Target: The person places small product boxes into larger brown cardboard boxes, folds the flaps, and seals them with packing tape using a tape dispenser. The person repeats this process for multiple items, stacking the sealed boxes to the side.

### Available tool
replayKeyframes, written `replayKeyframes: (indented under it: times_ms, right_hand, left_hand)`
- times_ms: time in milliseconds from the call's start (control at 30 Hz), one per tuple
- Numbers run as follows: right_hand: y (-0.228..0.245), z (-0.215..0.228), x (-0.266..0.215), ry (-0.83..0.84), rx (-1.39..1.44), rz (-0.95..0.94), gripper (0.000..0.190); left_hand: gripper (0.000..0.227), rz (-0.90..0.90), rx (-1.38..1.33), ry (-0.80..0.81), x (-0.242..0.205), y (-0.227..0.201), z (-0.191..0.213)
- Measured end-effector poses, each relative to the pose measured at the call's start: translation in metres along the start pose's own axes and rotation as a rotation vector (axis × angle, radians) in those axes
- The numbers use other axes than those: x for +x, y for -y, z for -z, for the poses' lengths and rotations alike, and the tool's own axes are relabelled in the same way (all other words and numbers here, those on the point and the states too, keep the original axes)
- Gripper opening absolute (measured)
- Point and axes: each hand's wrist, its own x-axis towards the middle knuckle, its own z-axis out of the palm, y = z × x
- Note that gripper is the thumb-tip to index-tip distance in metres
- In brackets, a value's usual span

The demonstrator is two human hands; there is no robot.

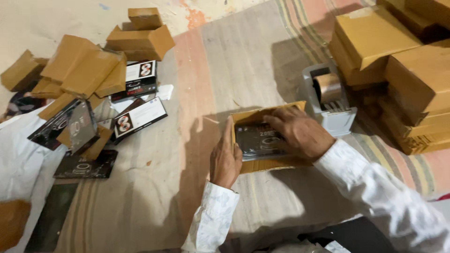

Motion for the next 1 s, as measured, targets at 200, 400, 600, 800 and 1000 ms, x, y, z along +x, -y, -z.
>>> replayKeyframes:
  times_ms: [200,400,600,800,1000]
  right_hand:
    - [0.017,-0.007,-0.063,-0.314,0.263,-0.425,0.056]
    - [0.006,-0.024,-0.085,-0.278,0.317,-0.179,0.068]
    - [-0.008,-0.043,-0.074,-0.339,0.508,-0.638,0.056]
    - [-0.009,-0.058,-0.062,-0.577,0.381,-0.491,0.044]
    - [-0.007,-0.071,-0.061,-0.606,0.141,-0.437,0.037]
  left_hand:
    - [0.059,-0.151,0.113,0.148,0.002,0.023,-0.016]
    - [0.068,-0.232,-0.285,0.284,0.01,0.046,-0.003]
    - [0.052,0.005,-0.464,0.246,0.001,0.044,-0.002]
    - [0.088,0.034,-0.226,-0.064,0.021,0.024,-0.033]
    - [0.087,-0.341,0.341,0.061,0.057,-0.007,-0.036]
